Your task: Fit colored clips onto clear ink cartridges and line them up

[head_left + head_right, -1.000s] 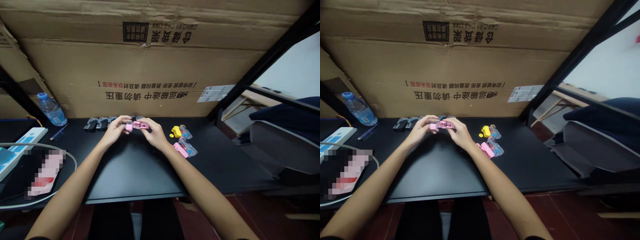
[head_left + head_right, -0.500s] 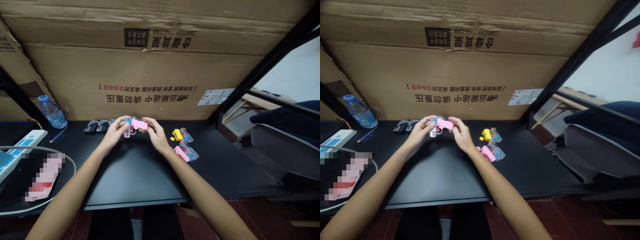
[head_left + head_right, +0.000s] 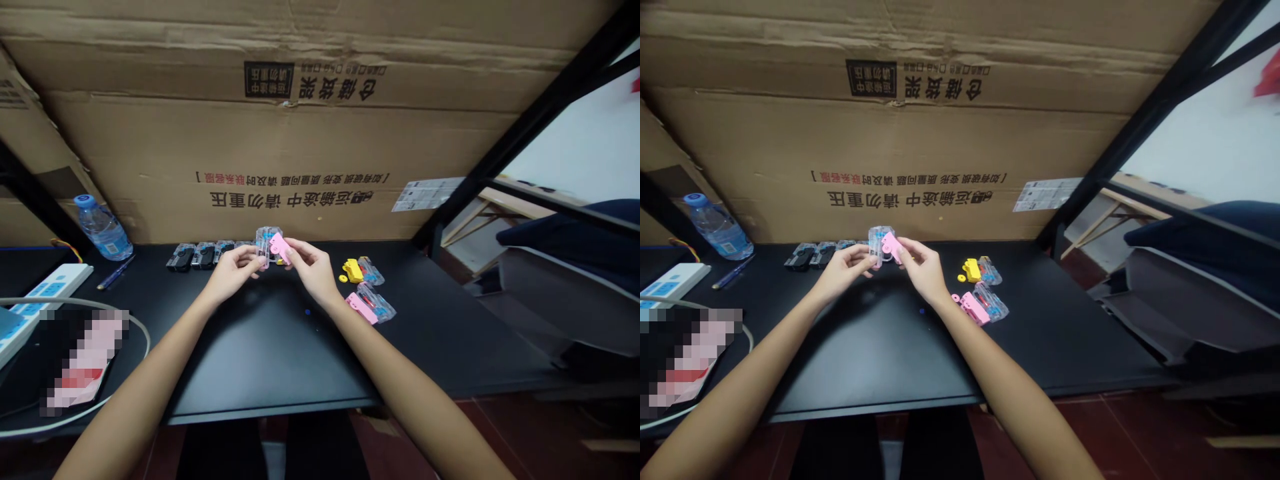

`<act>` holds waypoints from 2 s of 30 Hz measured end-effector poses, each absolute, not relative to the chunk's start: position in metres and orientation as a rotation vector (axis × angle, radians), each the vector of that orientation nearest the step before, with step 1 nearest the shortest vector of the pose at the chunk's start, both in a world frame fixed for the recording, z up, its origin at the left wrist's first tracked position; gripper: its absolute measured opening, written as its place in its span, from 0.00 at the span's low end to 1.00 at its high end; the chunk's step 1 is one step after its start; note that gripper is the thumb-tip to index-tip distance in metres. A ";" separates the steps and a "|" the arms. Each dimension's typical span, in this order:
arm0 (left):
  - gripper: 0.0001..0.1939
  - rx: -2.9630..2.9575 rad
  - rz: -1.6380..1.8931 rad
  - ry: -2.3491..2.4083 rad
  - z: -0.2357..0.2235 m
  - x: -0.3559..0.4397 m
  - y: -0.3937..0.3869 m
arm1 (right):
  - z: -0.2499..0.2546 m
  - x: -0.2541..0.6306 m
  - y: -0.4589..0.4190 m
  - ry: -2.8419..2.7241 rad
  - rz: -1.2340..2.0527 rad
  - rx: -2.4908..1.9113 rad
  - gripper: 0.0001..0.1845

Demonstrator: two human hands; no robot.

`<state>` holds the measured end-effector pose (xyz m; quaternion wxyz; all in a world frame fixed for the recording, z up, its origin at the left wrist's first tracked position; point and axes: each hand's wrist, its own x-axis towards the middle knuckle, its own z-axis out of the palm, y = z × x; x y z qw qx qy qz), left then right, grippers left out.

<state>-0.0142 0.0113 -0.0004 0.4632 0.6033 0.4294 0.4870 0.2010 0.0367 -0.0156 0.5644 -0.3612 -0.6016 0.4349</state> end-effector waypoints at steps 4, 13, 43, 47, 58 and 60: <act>0.28 1.502 1.279 1.044 -0.001 -0.013 0.012 | -0.012 0.200 0.035 -1.442 0.979 -0.826 0.28; 0.23 1.547 1.217 1.048 -0.012 -0.009 0.012 | -0.021 0.192 0.033 -1.569 1.211 -0.787 0.26; 0.27 1.525 1.247 1.064 -0.011 -0.013 0.016 | -0.016 0.206 0.042 -1.445 1.131 -0.862 0.25; 0.28 1.543 1.245 1.062 -0.010 -0.013 0.015 | -0.022 0.194 0.032 -1.712 1.259 -0.850 0.24; 0.27 1.551 1.273 1.104 -0.007 -0.017 0.016 | -0.013 0.205 0.042 -1.251 1.229 -0.879 0.22; 0.28 1.555 1.261 1.107 -0.007 -0.018 0.016 | -0.011 0.210 0.047 -1.098 1.150 -0.862 0.21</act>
